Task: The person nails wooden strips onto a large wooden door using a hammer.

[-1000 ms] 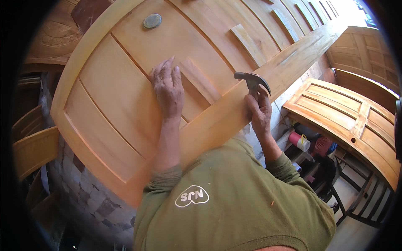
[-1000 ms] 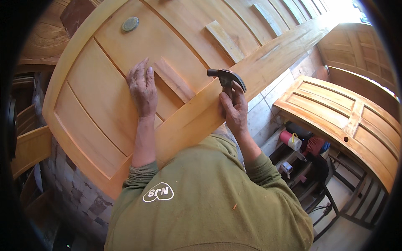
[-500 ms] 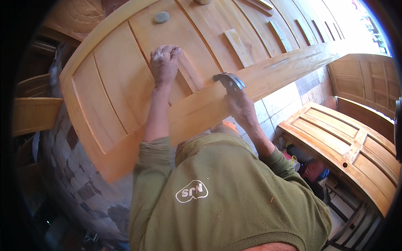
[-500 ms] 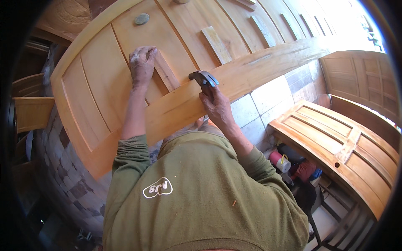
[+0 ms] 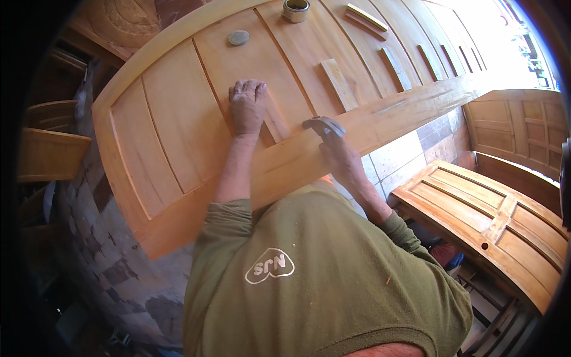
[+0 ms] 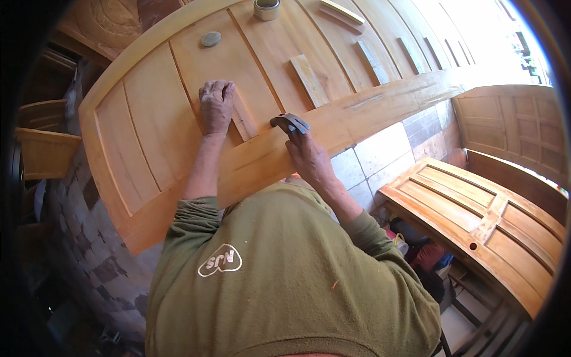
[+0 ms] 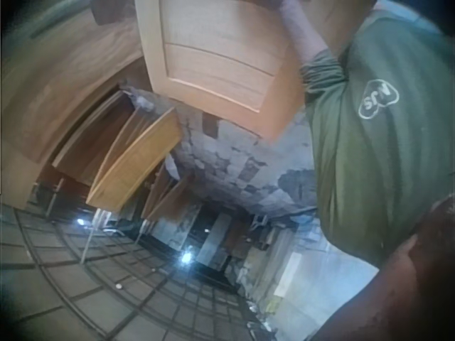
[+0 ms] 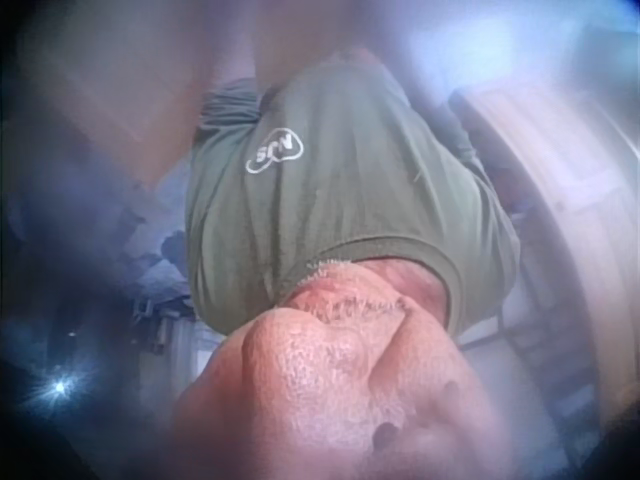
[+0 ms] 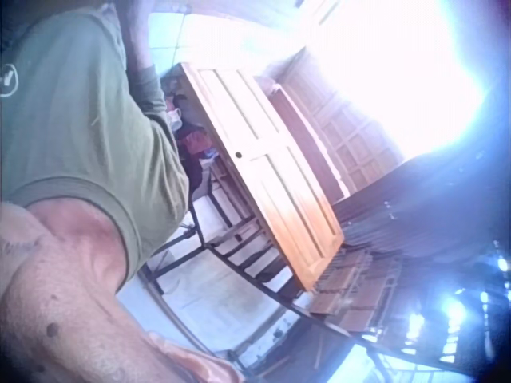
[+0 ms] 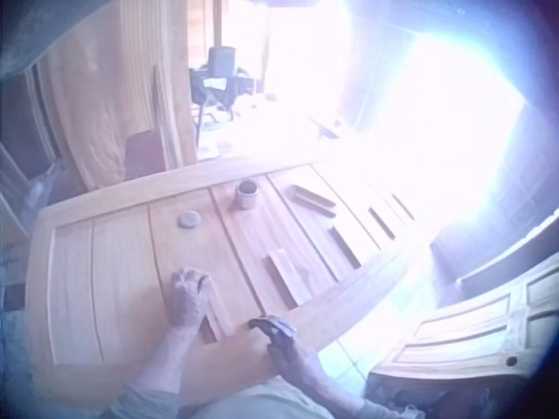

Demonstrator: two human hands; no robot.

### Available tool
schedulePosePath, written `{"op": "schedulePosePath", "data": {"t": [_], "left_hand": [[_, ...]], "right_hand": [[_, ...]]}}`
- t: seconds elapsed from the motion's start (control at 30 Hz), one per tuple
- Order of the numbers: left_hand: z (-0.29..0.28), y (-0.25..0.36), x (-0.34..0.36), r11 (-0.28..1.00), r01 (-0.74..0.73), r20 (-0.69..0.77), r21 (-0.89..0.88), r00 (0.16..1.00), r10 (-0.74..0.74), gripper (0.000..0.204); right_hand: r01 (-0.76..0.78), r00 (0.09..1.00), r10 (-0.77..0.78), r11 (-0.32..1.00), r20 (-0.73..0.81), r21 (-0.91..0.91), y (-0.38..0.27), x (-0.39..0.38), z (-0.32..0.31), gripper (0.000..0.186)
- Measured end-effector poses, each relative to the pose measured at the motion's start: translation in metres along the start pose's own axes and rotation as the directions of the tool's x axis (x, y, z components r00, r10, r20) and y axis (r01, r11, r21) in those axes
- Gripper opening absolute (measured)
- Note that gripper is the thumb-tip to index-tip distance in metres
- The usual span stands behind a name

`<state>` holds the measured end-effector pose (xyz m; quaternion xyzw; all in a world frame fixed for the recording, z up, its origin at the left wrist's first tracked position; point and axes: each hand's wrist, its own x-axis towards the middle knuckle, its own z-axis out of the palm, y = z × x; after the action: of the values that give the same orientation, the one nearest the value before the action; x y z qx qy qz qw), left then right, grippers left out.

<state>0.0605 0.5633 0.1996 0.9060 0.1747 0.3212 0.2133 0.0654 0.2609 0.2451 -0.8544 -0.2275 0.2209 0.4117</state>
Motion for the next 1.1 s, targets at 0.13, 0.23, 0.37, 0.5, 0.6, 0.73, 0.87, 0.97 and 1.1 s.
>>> {"op": "schedulePosePath", "data": {"t": [0.13, 0.23, 0.37, 0.5, 0.6, 0.73, 0.87, 0.97, 1.1], "left_hand": [[-0.003, 0.003, 0.003, 1.0, -0.006, -0.006, 0.011, 1.0, 0.006, 0.014], [-0.004, -0.002, 0.001, 1.0, 0.001, 0.016, -0.025, 1.0, 0.0, 0.014], [0.001, 0.002, -0.004, 0.997, 0.023, 0.006, 0.067, 1.0, -0.023, 0.014], [0.007, 0.001, -0.004, 0.987, -0.011, 0.004, 0.163, 1.0, 0.011, 0.014], [0.009, 0.001, -0.005, 0.987, -0.01, -0.009, 0.16, 1.0, 0.012, 0.014], [0.006, -0.002, -0.002, 0.99, -0.002, -0.022, 0.142, 1.0, 0.005, 0.013], [-0.006, -0.011, 0.006, 0.987, 0.12, 0.088, -0.106, 0.99, -0.111, 0.013], [-0.005, -0.012, 0.003, 0.988, 0.107, 0.081, -0.113, 0.992, -0.098, 0.013], [0.001, -0.011, 0.0, 0.998, 0.051, 0.013, -0.043, 0.999, -0.05, 0.013]], "right_hand": [[0.012, 0.999, -0.011, 0.999, -0.034, 0.043, 0.002, 0.001, -0.002, 0.049], [-0.025, 0.995, 0.033, 0.996, -0.098, 0.082, -0.015, 0.001, -0.005, 0.043], [-0.234, 0.971, 0.238, 0.961, -0.013, 0.151, -0.034, 0.008, -0.013, 0.041], [0.127, 0.988, -0.123, 0.991, -0.091, 0.036, -0.034, 0.019, -0.01, 0.047], [0.261, 0.962, -0.261, 0.965, -0.076, 0.0, -0.036, 0.028, -0.003, 0.048], [0.308, 0.95, -0.311, 0.948, -0.031, -0.082, -0.034, 0.036, 0.004, 0.049], [0.376, 0.923, -0.382, 0.922, -0.052, -0.093, -0.034, 0.041, 0.01, 0.049], [0.375, 0.924, -0.38, 0.918, -0.025, -0.128, -0.044, 0.045, 0.012, 0.048], [0.419, 0.904, -0.429, 0.882, 0.002, -0.216, -0.094, 0.046, -0.004, 0.042]]}}
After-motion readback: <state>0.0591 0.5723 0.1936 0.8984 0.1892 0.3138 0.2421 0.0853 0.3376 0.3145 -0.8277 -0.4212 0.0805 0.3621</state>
